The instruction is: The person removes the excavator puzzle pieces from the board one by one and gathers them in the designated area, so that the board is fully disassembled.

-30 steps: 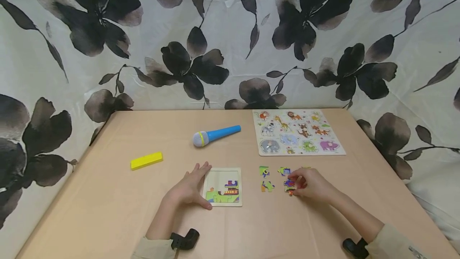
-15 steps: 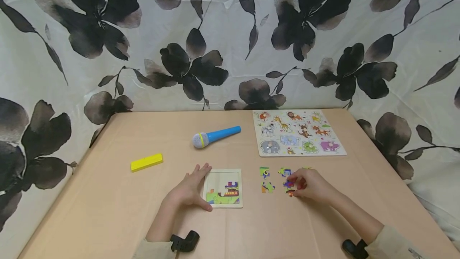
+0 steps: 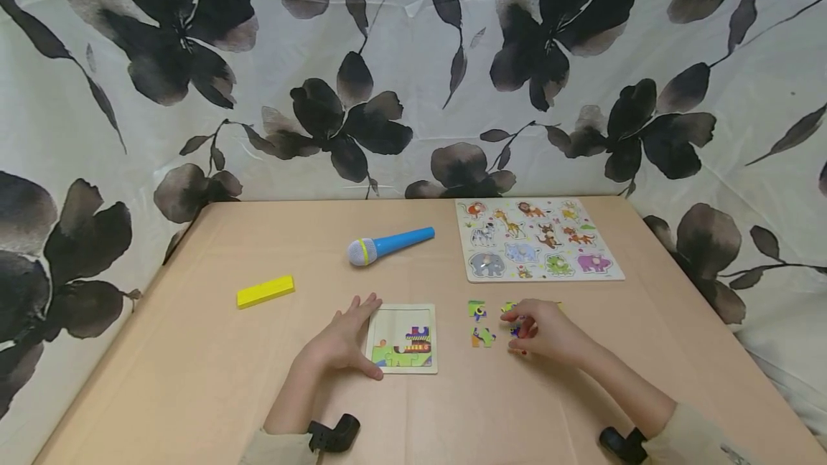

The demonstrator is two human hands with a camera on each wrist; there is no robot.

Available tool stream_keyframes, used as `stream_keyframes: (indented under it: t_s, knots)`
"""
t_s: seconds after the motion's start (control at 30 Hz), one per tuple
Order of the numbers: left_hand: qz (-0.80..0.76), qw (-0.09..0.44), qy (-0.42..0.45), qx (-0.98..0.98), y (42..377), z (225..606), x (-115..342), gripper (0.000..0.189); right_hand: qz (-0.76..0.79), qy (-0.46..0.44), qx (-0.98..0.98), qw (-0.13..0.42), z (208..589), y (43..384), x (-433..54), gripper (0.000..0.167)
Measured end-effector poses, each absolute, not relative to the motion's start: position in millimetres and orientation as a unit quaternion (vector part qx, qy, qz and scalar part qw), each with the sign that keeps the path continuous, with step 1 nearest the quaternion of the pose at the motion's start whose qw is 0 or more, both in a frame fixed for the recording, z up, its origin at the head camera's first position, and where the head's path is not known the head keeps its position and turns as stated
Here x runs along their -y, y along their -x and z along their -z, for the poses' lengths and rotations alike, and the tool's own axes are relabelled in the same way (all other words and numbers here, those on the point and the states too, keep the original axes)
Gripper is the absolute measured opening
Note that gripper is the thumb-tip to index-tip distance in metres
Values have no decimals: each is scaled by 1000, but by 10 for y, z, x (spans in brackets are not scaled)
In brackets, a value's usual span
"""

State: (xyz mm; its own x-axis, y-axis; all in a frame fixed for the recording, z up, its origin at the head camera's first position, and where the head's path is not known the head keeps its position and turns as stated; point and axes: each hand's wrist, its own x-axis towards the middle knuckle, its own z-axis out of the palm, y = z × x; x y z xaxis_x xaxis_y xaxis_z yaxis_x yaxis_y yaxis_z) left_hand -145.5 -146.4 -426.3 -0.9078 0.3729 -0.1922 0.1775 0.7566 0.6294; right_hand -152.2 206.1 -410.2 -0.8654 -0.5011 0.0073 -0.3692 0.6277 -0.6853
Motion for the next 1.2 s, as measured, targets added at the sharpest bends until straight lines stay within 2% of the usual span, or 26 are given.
stream_keyframes:
  t_s: [0.47,0.9,1.2]
  knots:
    - [-319,154,-147,-923,1451,4251,1462,112,365,269,-885,106,4046,1590,-1409,37]
    - [-313,158,-143,-926,1436,4237,1460,112,351,278,-876,179,4072,1636,-909,40]
    - [-311,159,-140,-927,1447,4235,1446,111,286,300,-895,165,4122,1672,-762,40]
